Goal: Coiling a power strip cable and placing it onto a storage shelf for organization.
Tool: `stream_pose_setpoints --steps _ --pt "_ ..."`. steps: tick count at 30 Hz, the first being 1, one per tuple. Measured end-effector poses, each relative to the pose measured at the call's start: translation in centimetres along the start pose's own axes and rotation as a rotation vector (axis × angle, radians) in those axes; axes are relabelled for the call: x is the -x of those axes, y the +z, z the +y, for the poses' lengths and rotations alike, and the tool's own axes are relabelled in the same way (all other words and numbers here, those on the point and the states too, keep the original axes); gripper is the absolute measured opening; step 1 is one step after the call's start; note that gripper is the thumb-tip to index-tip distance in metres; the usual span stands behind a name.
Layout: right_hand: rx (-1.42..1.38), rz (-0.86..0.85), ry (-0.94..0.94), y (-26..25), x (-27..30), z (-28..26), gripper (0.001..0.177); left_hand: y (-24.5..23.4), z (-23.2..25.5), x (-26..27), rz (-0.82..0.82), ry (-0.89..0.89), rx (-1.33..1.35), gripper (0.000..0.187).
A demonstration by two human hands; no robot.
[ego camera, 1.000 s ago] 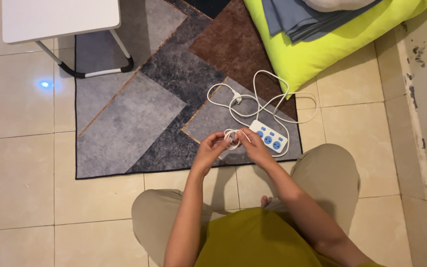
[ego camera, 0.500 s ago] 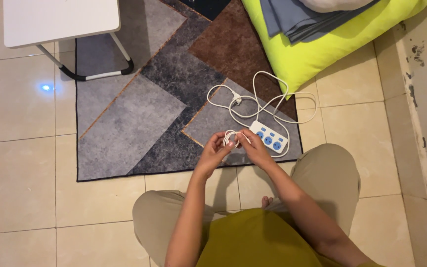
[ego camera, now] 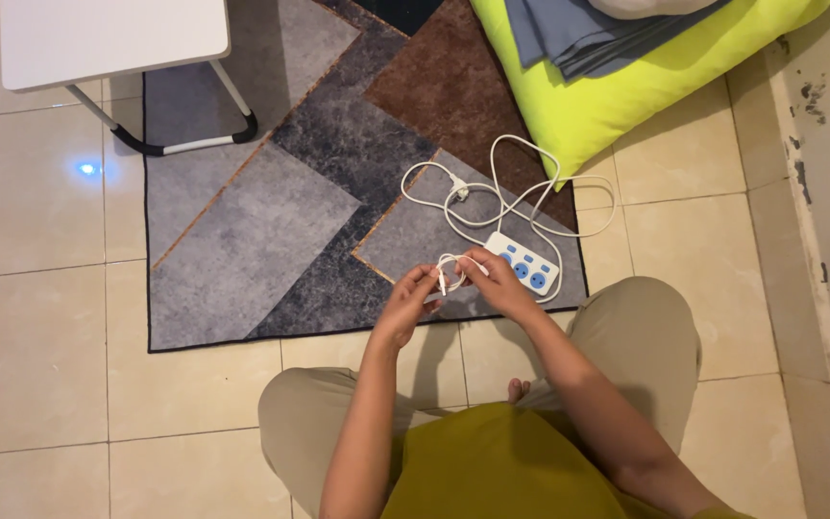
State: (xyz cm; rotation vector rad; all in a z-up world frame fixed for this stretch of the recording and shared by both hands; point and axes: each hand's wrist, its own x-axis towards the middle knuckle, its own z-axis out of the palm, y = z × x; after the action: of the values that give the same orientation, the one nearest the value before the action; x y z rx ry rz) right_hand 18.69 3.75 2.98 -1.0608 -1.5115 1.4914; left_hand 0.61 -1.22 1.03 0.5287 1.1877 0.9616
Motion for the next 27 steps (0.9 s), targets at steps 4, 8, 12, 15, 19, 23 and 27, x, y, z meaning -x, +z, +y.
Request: stream_pose_setpoints --steps 4,8,12,15,19,23,27 --pt "0.105 0.045 -0.059 0.4 0.1 0.5 0.023 -0.4 -1.8 -1.6 0.047 0.178 -0.211 0.049" --pt "0.104 0.090 -0.044 -0.3 -0.1 1.6 0.023 0.7 1.2 0.6 0.120 0.198 -0.315 0.041" --pt "0.041 0.094 0.082 -1.4 -0.5 4.6 0.024 0.8 1.6 0.8 0.121 0.190 -0.451 0.033" --pt "-0.063 0.114 0.195 -1.4 -0.3 4.0 0.025 0.5 1.7 0.8 0.090 0.197 -0.516 0.031" --pt "-0.251 0.046 0.308 -1.5 -0.4 2.8 0.024 -0.3 1.6 0.0 0.046 0.222 -0.580 0.041" --pt "-0.235 0.006 0.310 -2.3 -0.5 0.8 0.024 1.8 2.4 0.1 -0.024 0.225 -0.394 0.043" --pt "-0.167 0.013 0.284 -2.6 -1.3 0.2 0.024 2.4 2.0 -1.3 0.019 0.158 -0.235 0.042"
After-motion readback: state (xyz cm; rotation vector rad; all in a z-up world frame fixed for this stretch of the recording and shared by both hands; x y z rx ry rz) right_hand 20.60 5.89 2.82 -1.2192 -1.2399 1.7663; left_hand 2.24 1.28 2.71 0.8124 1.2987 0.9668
